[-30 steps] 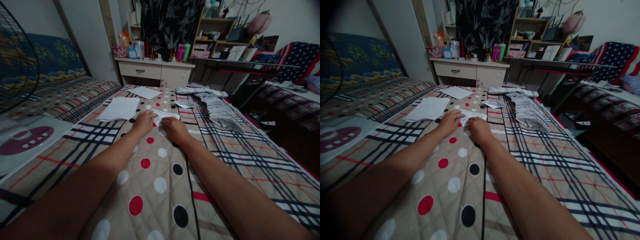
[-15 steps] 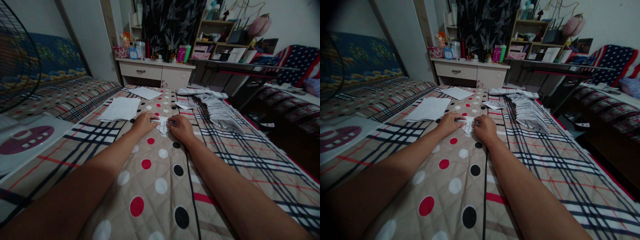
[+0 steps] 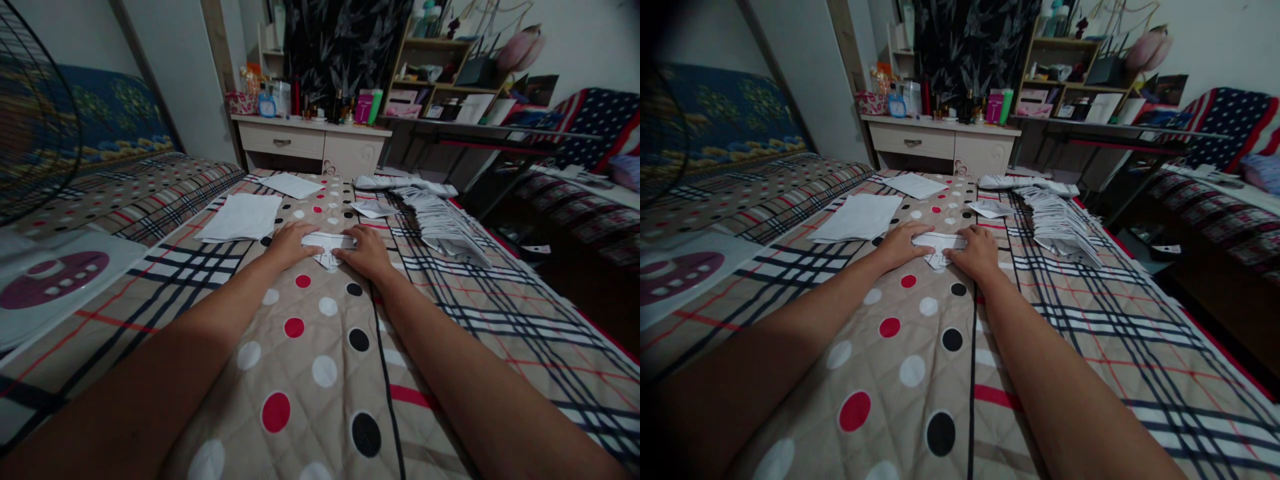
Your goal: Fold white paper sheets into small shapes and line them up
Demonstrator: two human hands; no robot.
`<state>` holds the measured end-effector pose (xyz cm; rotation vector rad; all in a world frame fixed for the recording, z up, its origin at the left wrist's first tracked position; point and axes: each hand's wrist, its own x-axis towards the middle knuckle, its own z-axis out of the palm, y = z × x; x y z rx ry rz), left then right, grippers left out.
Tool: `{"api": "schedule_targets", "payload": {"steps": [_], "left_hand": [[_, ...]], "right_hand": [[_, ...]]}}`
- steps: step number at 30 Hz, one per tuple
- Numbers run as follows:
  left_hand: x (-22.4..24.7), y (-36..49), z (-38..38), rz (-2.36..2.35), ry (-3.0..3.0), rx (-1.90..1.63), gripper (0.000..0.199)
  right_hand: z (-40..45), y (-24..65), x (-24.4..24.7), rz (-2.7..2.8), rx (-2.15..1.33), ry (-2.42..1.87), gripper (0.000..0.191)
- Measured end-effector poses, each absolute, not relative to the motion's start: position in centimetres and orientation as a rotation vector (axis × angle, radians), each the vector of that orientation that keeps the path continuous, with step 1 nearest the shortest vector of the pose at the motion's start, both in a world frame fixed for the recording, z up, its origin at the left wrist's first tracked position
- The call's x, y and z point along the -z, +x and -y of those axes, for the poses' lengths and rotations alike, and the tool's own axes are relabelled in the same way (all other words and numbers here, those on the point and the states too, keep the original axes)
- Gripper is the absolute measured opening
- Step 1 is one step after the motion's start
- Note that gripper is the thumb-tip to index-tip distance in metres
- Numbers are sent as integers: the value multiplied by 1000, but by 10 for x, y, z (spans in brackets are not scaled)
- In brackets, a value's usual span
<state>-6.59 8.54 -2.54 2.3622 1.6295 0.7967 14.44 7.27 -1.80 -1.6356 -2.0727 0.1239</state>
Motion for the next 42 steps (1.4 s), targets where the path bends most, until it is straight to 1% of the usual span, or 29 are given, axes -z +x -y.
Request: {"api": "schedule_targets", "payload": {"steps": [9,12,16,18,25,29,32,35,36,39,42], "left_hand": [[21,-63,-84,-1619,2389,-976,48],[19,-61,-80,-1614,2414,-1024,42],[16,-59,-77,-1583,2461,-1032,25],[15,-59,-75,-1569,2491,-1027,21],[13,-58,-73,-1496,2609,-894,17],[13,-54,-73,-1433,2638,-870,16],[12,-50,-72,-1552,2592,-835,15],[11,-51,-71,-1765,2402,-819,13],[11,-54,-72,-1822,2329,-822,14],[13,-63,-76,-1902,2201,-832,21],[17,-71,-80,-1901,2193,-839,30]], "right_hand": [[-72,146,16,2007,-77,-1424,43],[-71,146,14,2009,-47,-1358,32],[-68,145,12,2022,-46,-1311,14],[-66,144,12,2035,-54,-1311,10],[-64,143,10,2163,-71,-1354,14],[-60,135,4,2214,30,-1429,18],[-57,128,2,2242,132,-1486,15],[-59,131,3,2156,74,-1608,13],[-61,135,3,2096,16,-1671,15],[-68,154,5,1925,-165,-1849,31],[-75,170,5,1861,-227,-1909,41]]}}
